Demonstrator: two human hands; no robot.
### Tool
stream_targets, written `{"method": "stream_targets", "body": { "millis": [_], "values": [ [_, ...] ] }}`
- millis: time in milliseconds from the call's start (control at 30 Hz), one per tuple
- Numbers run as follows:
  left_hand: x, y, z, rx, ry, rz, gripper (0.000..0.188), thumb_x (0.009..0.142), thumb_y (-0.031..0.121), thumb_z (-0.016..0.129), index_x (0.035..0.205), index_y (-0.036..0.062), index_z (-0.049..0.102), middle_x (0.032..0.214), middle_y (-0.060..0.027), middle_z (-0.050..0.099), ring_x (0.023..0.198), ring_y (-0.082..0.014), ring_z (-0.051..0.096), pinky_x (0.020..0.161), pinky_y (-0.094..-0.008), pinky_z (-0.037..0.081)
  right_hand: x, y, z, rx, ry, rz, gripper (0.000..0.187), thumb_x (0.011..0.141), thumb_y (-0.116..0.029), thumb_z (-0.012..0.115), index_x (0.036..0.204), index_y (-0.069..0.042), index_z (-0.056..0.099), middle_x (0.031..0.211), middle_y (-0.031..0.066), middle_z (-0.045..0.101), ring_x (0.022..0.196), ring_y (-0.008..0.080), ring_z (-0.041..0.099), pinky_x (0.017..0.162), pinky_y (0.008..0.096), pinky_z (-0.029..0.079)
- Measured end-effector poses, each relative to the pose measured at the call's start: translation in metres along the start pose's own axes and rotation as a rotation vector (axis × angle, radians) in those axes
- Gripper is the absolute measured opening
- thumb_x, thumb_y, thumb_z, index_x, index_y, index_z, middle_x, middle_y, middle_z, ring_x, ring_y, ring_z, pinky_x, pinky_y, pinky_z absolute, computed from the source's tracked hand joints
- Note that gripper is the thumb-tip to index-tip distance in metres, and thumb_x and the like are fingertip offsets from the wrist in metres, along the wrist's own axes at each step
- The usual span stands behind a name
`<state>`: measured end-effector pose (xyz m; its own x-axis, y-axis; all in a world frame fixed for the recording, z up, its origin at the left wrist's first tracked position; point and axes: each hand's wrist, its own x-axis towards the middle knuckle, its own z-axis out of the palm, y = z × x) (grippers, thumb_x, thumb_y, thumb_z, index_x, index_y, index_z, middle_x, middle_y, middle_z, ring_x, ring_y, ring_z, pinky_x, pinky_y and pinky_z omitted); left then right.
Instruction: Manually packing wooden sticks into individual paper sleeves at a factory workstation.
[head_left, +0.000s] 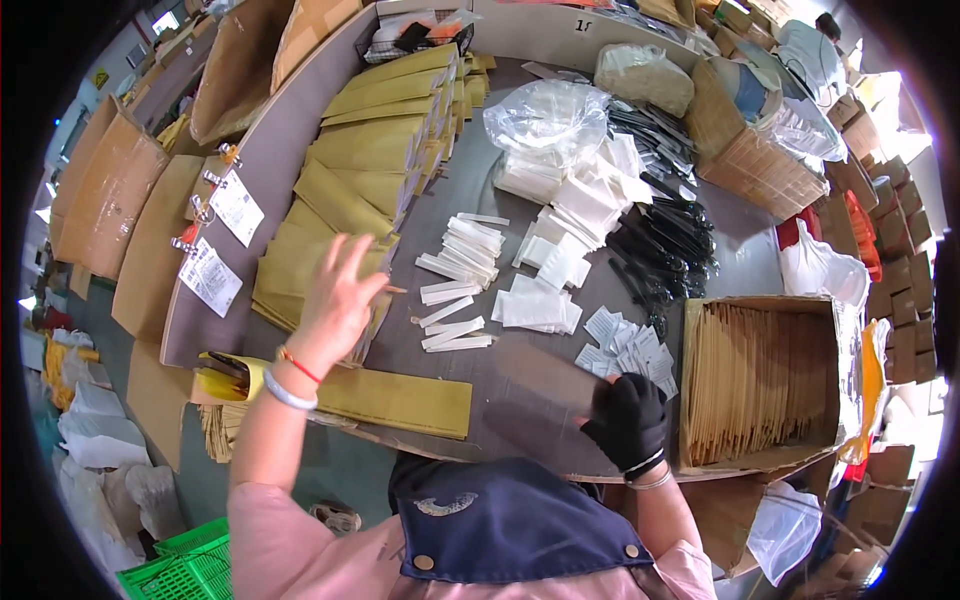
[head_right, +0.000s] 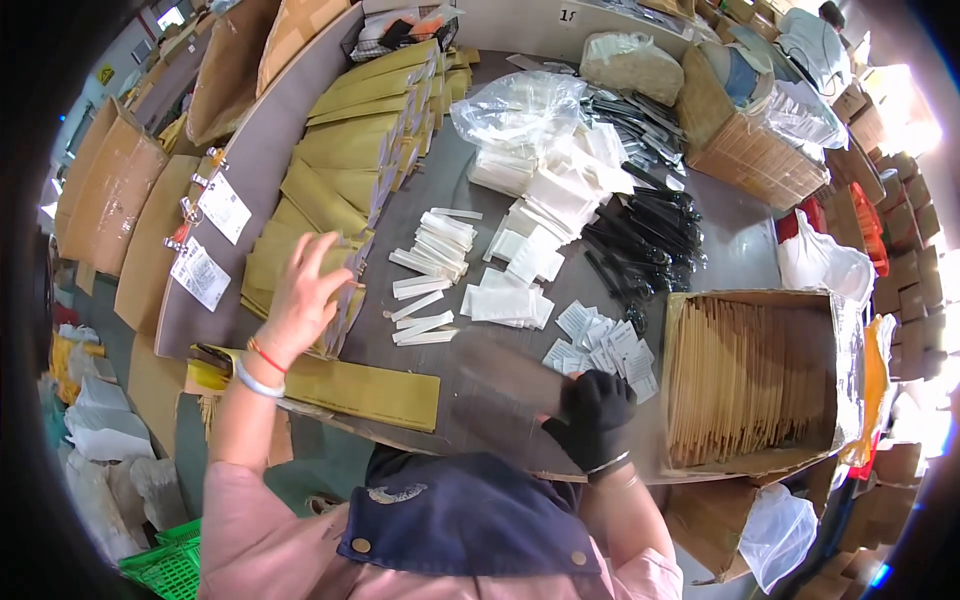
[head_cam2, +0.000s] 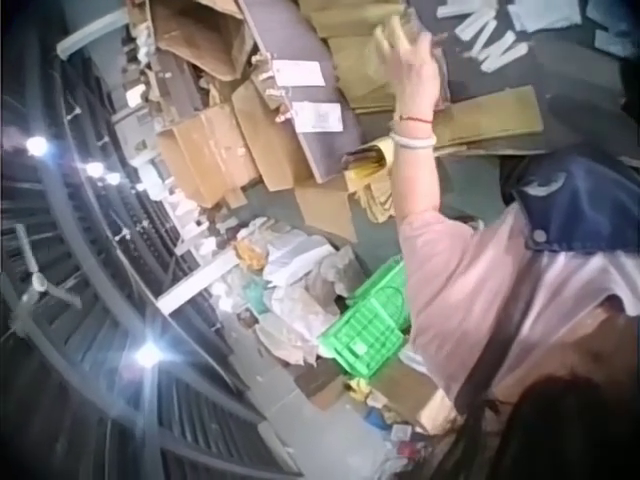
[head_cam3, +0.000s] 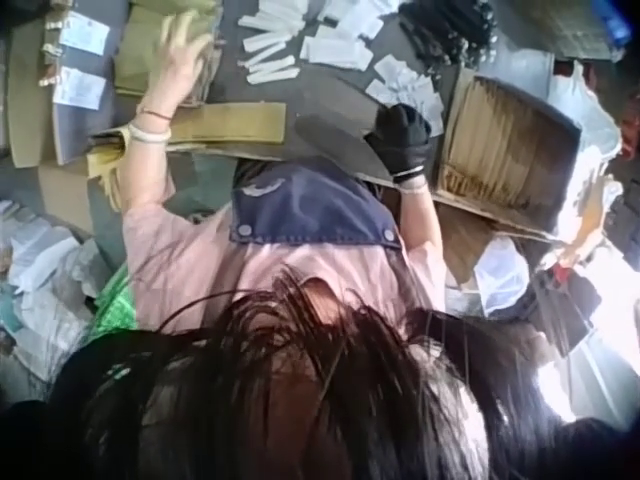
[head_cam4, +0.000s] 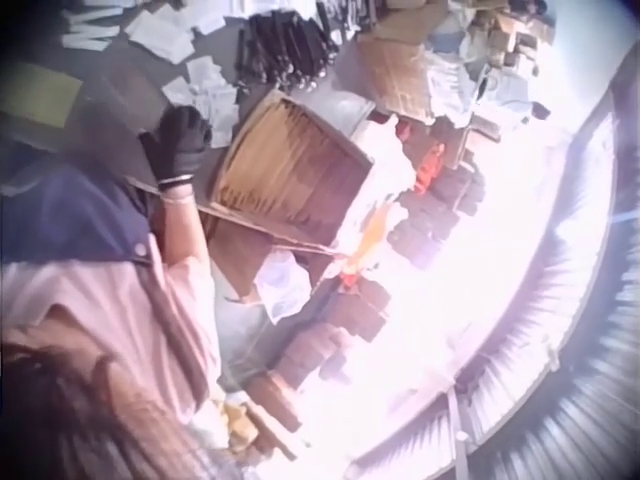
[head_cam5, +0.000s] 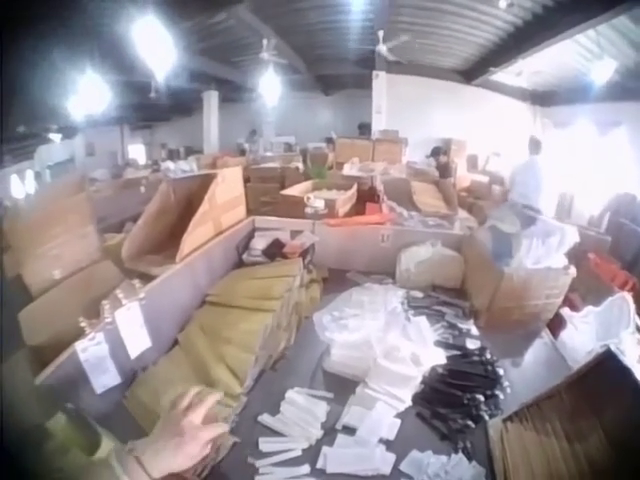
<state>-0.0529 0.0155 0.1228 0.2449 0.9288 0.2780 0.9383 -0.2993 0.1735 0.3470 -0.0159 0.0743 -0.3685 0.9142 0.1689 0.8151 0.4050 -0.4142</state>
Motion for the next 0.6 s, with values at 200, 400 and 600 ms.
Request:
{"method": "stream_targets", "body": {
  "millis": [200, 400, 600],
  "values": [
    [-0.098, 0.096, 0.114, -0.230, 0.044, -0.341, 0.076, 0.062, 0.033, 0.086, 0.125, 0.0036, 0.054, 0.137, -0.0215, 0.039, 0.128, -0.0455, 0.034, 0.107, -0.0551, 0.029, -0.012, -0.009, 0.014, -0.097, -0.112, -0.077, 0.060, 0.055, -0.041, 0.082, 0.101, -0.011, 0.058, 0.093, 0.0081, 0.058, 0.089, 0.0296, 0.056, 0.082, 0.0432, 0.038],
    [-0.111, 0.095, 0.135, -0.406, 0.051, -0.456, 0.094, 0.061, 0.039, 0.087, 0.134, 0.0004, 0.044, 0.143, -0.0219, 0.032, 0.133, -0.0464, 0.026, 0.110, -0.0579, 0.021, -0.011, -0.004, 0.011, -0.091, -0.237, -0.132, 0.060, 0.054, -0.038, 0.083, 0.102, -0.011, 0.060, 0.097, 0.0081, 0.059, 0.092, 0.0295, 0.056, 0.083, 0.0438, 0.039],
    [-0.107, 0.099, 0.128, -0.425, 0.013, -0.452, 0.095, 0.061, 0.036, 0.088, 0.136, 0.0002, 0.042, 0.145, -0.0224, 0.029, 0.134, -0.0470, 0.024, 0.110, -0.0584, 0.019, 0.003, -0.034, 0.067, 0.047, -0.411, -0.168, 0.062, 0.063, -0.046, 0.078, 0.109, -0.009, 0.060, 0.108, 0.0100, 0.058, 0.102, 0.0296, 0.055, 0.090, 0.0453, 0.037]
  ]
}}
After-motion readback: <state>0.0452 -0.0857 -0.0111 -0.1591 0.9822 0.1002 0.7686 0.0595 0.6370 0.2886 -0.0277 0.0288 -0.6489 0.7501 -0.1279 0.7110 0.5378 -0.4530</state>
